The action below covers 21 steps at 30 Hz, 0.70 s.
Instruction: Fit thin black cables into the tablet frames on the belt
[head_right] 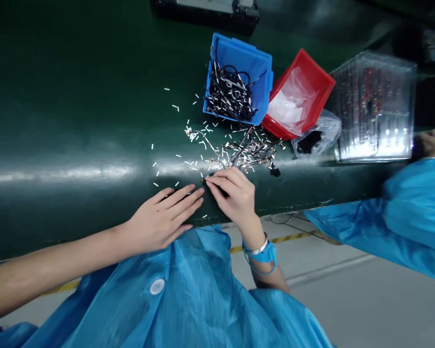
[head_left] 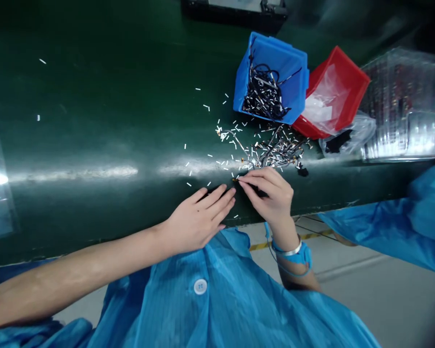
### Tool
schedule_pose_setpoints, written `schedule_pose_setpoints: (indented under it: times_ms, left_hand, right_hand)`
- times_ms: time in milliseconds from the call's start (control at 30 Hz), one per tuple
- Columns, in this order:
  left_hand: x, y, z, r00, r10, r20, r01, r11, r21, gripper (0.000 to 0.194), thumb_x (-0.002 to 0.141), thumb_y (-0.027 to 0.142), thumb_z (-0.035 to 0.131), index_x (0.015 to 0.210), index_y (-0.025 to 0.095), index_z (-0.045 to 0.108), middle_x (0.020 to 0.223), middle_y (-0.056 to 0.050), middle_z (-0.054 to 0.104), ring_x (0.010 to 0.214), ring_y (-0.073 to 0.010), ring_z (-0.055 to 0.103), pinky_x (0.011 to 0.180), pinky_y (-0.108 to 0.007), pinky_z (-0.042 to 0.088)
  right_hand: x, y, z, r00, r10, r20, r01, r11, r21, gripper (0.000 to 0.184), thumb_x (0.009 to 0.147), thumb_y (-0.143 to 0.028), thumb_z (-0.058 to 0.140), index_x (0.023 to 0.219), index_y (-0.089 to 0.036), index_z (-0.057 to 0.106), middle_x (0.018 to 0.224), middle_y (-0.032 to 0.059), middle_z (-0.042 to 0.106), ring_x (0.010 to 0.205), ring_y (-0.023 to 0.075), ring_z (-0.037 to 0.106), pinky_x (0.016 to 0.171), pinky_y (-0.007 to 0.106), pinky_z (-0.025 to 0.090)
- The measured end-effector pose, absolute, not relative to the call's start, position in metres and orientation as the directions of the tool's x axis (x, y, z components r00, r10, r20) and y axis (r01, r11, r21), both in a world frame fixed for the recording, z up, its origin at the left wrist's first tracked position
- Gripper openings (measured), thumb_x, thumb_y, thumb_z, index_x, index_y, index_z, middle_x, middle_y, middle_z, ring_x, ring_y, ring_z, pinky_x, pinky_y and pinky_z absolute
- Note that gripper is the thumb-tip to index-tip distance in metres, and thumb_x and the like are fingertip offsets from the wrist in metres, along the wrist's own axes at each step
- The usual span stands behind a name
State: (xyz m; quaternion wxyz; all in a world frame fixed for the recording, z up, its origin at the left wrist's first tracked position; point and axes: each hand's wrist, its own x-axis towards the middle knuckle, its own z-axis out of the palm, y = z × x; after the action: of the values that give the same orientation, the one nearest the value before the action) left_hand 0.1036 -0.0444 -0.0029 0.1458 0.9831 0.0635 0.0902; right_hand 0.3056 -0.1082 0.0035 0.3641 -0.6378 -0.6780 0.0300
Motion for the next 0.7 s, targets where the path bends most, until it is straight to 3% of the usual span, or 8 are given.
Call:
schedule_pose_setpoints:
  times_ms: [300,567,700]
  left_hand:
    - [0.104,-0.041,-0.002,0.98,0.148,0.131,0.099,-0.941,0.323,0.048,0.098,0.033,0.043,0.138,0.008,0.049,0.145,-0.015,0.048,0.135,-0.0267,0.041,0.103,-0.039,0.034]
    - [0.105,-0.039,0.0,0.97,0.161,0.18,0.096,-0.942,0.321,0.045,0.099,0.032,0.038,0.133,0.006,0.054,0.142,-0.013,0.052,0.13,-0.0267,0.047,0.101,-0.039,0.034]
    - [0.105,-0.037,0.002,0.976,0.165,0.143,0.108,-0.933,0.342,0.047,0.099,0.035,0.037,0.135,0.009,0.053,0.144,-0.013,0.05,0.132,-0.0261,0.045,0.103,-0.039,0.033]
  right_hand:
    - [0.303,-0.105,-0.004,0.022,0.905,0.425,0.893,0.173,-0.415,0.014,0.088,-0.016,0.059,0.086,-0.023,0.071,0.077,0.0032,0.068,0.071,0.0156,0.061,0.063,0.03,0.052]
    - [0.301,-0.113,-0.003,-0.133,0.865,0.483,0.97,0.214,-0.116,0.024,0.089,-0.01,0.053,0.1,-0.024,0.07,0.082,0.0041,0.069,0.072,0.0152,0.058,0.062,0.028,0.05]
    - [0.301,-0.116,-0.002,-0.184,0.851,0.492,0.974,0.226,-0.026,0.029,0.089,-0.006,0.049,0.104,-0.021,0.07,0.086,0.006,0.069,0.073,0.0158,0.057,0.062,0.028,0.049]
